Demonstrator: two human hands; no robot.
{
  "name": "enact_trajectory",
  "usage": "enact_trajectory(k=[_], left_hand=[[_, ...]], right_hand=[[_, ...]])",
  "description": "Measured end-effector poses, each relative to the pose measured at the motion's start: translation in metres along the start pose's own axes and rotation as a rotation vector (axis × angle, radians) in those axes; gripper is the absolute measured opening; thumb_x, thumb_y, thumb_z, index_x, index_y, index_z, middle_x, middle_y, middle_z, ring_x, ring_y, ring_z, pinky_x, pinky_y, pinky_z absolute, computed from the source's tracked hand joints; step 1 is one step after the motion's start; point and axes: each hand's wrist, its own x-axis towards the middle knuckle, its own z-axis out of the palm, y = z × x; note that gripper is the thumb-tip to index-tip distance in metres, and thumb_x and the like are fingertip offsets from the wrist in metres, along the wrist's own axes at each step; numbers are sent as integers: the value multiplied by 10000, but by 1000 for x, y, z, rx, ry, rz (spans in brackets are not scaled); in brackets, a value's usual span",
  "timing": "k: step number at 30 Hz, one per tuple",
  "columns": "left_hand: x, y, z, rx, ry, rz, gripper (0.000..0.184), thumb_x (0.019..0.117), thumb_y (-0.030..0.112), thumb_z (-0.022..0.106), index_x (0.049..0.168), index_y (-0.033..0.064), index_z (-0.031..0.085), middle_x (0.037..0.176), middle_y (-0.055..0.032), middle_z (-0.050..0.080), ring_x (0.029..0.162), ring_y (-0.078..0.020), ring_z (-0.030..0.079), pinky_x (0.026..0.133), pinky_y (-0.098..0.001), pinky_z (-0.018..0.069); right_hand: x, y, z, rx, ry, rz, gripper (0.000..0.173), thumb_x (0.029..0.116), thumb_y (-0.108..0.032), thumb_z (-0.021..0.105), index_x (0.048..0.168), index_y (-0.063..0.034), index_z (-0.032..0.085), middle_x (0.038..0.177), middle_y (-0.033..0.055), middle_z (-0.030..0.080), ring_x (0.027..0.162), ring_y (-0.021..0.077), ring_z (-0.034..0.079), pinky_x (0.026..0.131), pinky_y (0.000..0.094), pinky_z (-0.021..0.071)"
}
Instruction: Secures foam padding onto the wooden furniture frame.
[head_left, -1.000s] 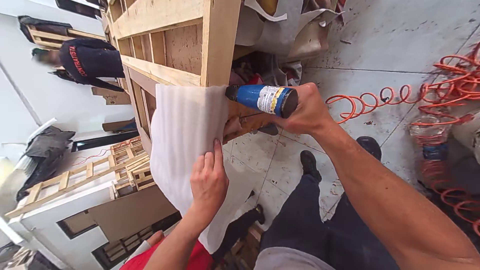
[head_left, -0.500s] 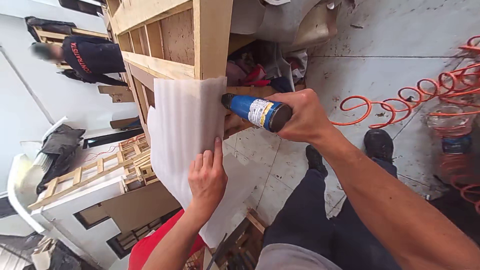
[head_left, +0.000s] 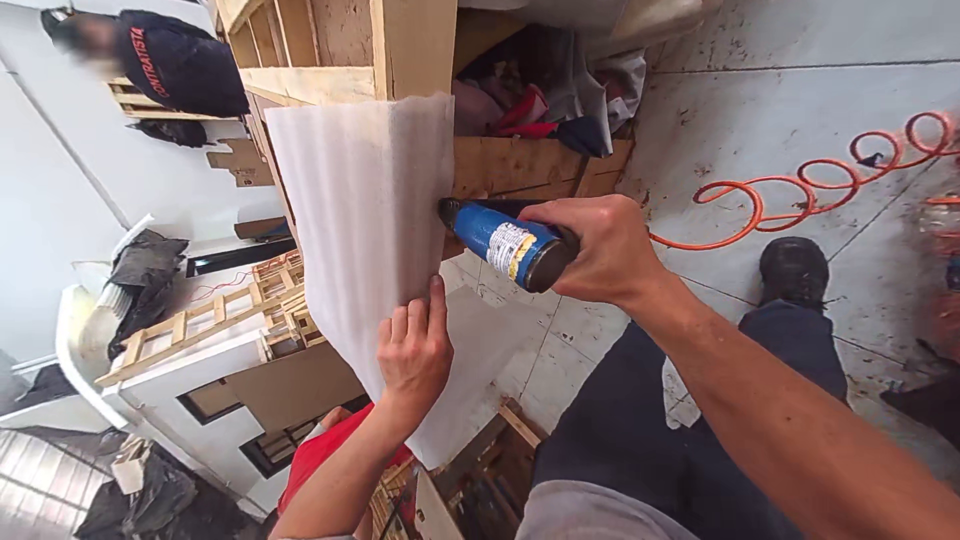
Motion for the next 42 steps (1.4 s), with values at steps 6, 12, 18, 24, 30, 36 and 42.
enact_trajectory(k=[6, 12, 18, 24, 30, 36, 42], left_hand=[[-27, -43, 16, -114, 23, 461, 404, 1058, 448, 437, 1009, 170, 726, 1296, -32, 670, 1141, -223, 577, 964, -415, 358], [-12, -62, 23, -324, -198, 1024, 535, 1106, 414, 366, 796, 77, 643, 948, -105, 702, 1068, -292, 665, 1154, -492, 369], [-16, -46, 25, -224, -492, 1124, 587, 1103, 355, 376, 662, 31, 590, 619, -107, 590, 669, -295, 627, 686, -432, 478], [-18, -42, 23, -211, -591, 1052, 623, 1097, 389, 375, 618, 48, 581, 554, -88, 568, 595, -269, 609, 691, -424, 487], [-19, -40, 24, -208, -626, 1039, 602, 1096, 375, 384, 636, 48, 595, 568, -87, 579, 607, -270, 614, 721, -430, 492], [-20, -38, 25, -214, -615, 1031, 595, 1095, 368, 396, 643, 36, 592, 571, -96, 574, 610, -281, 614, 724, -439, 495], [-22, -37, 28, -218, -595, 1025, 602, 1096, 367, 387, 633, 40, 589, 575, -99, 585, 622, -283, 628, 730, -441, 500]], right_hand=[[-22, -3, 1, 36, 31, 15, 361, 792, -322, 689, 1069, -111, 783, 913, 47, 767, 805, 183, 733, 642, 450, 575], [-59, -4, 14, 42, 81, 38, 361, 796, -306, 668, 1079, -114, 783, 917, 49, 765, 813, 178, 730, 651, 440, 573], [-74, -7, 31, 55, 138, 62, 355, 805, -291, 668, 1083, -102, 781, 921, 51, 763, 821, 159, 725, 666, 408, 573], [-58, -7, 26, 54, 123, -6, 346, 812, -301, 664, 1066, -101, 784, 908, 39, 763, 815, 126, 717, 677, 369, 573], [-31, -6, 17, 12, 50, -57, 353, 820, -330, 665, 1074, -112, 779, 903, 29, 763, 810, 138, 720, 670, 409, 576], [-32, -7, 28, -7, 23, -44, 355, 791, -340, 665, 1034, -108, 781, 874, 48, 759, 781, 182, 724, 627, 446, 558], [-60, -17, 52, 18, 11, -22, 347, 772, -342, 694, 1038, -142, 794, 833, 13, 745, 736, 155, 706, 584, 422, 544]])
